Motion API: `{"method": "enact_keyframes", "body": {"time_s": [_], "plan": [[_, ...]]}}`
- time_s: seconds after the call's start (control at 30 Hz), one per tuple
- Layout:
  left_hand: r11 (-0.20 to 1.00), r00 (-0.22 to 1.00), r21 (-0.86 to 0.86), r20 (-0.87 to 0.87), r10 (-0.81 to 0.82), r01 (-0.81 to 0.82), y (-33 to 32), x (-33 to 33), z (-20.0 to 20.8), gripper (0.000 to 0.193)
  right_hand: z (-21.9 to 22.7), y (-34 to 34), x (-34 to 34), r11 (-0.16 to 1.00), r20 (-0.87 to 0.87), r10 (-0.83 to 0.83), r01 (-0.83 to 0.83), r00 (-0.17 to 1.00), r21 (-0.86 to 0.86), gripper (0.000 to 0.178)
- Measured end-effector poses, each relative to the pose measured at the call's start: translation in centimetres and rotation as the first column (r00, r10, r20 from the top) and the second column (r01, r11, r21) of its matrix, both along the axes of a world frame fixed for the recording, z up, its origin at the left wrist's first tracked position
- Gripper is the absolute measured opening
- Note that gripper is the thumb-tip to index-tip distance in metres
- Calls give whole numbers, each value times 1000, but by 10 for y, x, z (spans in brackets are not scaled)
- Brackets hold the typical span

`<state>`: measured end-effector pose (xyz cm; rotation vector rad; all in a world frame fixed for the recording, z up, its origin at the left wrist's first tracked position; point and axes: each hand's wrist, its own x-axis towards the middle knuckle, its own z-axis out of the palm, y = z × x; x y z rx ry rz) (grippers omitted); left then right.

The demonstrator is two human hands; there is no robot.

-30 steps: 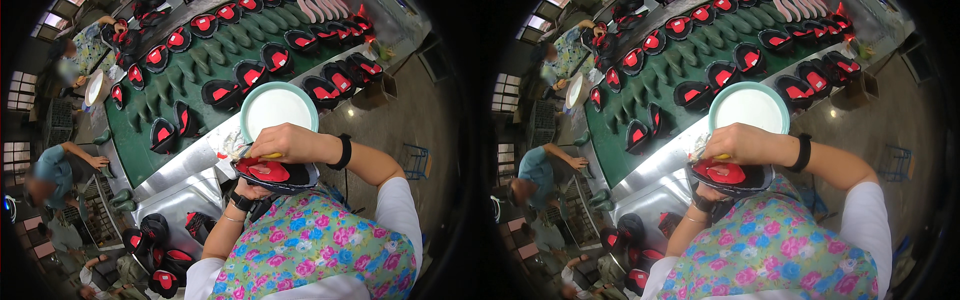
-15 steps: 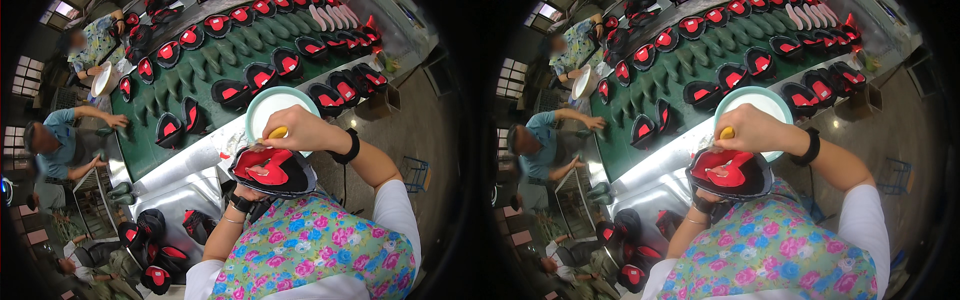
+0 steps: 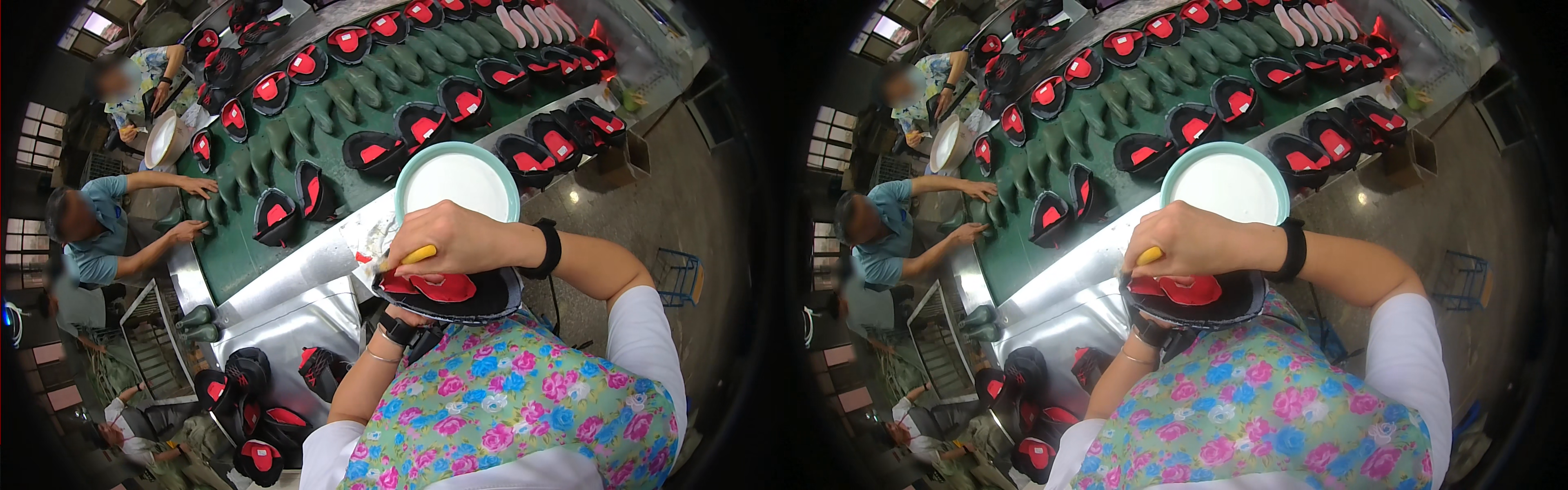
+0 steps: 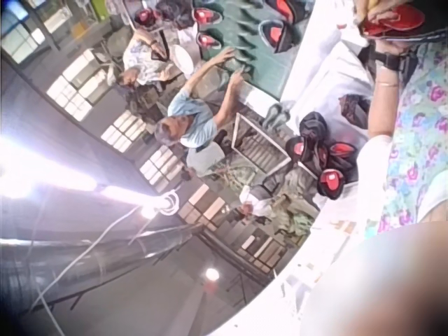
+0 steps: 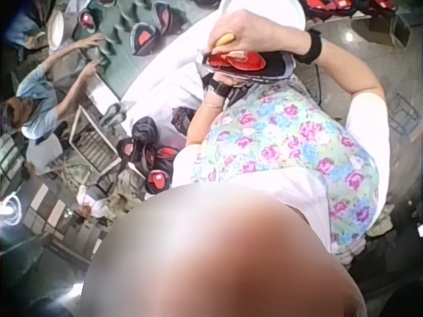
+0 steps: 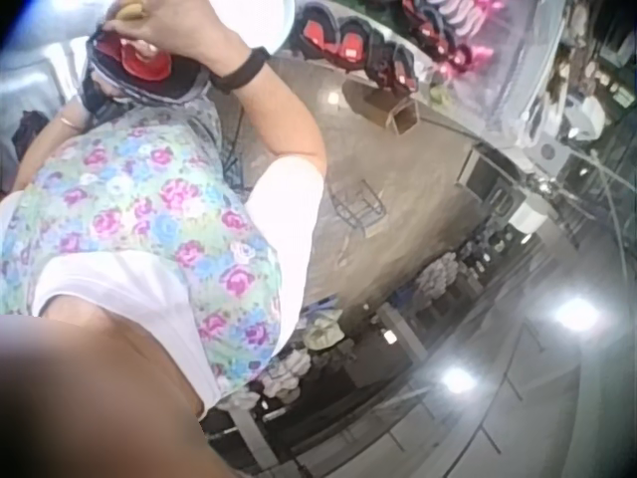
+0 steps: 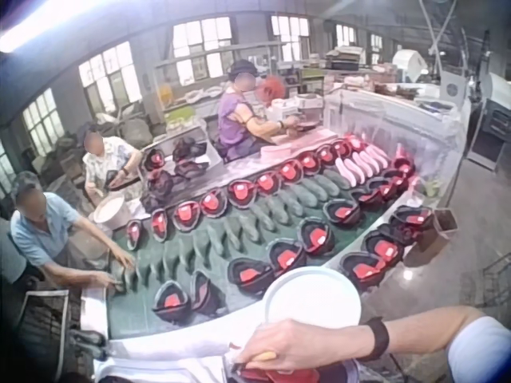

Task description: Apply adhesive liquid to the inner edges of shoe uppers using a brush.

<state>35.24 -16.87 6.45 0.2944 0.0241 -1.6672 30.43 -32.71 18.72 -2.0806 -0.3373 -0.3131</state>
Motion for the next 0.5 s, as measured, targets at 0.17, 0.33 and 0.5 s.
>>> {"method": "enact_keyframes", "body": {"time_s": [0.17, 0.33, 0.5], "plan": [[992, 946, 112, 325, 16, -55, 4, 0, 0, 55, 9, 0, 0, 993, -62, 72, -65, 996, 97, 18], [964, 991, 247, -61, 115, -97, 10, -7, -13, 49, 0, -11, 5, 998, -28, 57, -57, 998, 18, 19], [965, 948, 260, 313, -52, -33, 8, -2, -11, 36, -4, -14, 2, 993, 4, 27, -26, 1000, -116, 18]]}}
